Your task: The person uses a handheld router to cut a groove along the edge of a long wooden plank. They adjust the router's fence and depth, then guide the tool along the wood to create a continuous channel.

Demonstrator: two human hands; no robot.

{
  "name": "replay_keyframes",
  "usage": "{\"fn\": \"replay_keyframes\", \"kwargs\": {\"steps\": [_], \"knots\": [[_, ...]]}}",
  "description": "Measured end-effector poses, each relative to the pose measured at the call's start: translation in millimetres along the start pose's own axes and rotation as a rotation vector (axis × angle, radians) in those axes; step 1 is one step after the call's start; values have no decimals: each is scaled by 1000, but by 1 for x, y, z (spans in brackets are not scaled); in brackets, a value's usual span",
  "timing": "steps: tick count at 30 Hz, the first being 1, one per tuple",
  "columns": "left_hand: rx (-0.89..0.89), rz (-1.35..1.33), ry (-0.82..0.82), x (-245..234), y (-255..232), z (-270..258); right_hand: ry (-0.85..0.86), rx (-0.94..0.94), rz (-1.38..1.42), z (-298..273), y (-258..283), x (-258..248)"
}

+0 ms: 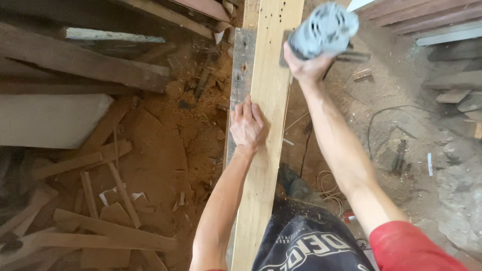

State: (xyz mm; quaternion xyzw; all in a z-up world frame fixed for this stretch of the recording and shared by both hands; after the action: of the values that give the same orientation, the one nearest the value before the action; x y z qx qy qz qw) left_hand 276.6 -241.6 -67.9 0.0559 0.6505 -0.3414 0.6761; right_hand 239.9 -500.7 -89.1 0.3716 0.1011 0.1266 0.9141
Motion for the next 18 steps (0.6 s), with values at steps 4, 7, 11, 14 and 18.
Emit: {"fn": "replay_keyframes", "kwargs": {"steps": [4,7,11,14,18], "knots": [[-41,-32,59,-4,-1,-1,150,211,57,17,13,-1],[-55,-38,55,-9,-6,4,173,566,341,-25,65,-20],[-47,-37,2,-15,-7,5,426,56,-154,-106,198,-64],[-37,-54,-12,-14,-6,6,403,290,-33,-147,226,-83],[-32,-37,-19,-11,-3,-1,360,315,5,-160,216,-84]]}}
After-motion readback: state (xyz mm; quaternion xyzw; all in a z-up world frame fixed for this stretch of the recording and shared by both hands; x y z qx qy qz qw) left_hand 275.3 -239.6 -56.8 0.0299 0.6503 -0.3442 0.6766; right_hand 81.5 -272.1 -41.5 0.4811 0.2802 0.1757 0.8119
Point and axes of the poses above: each hand's wrist, its own z-axis towards the middle knuckle, its own x-axis out of the palm, y = z × x, the point moved 5 cm from there along z, towards the middle knuckle, and after that the axes turned 12 degrees about z, right-handed, at the moved point
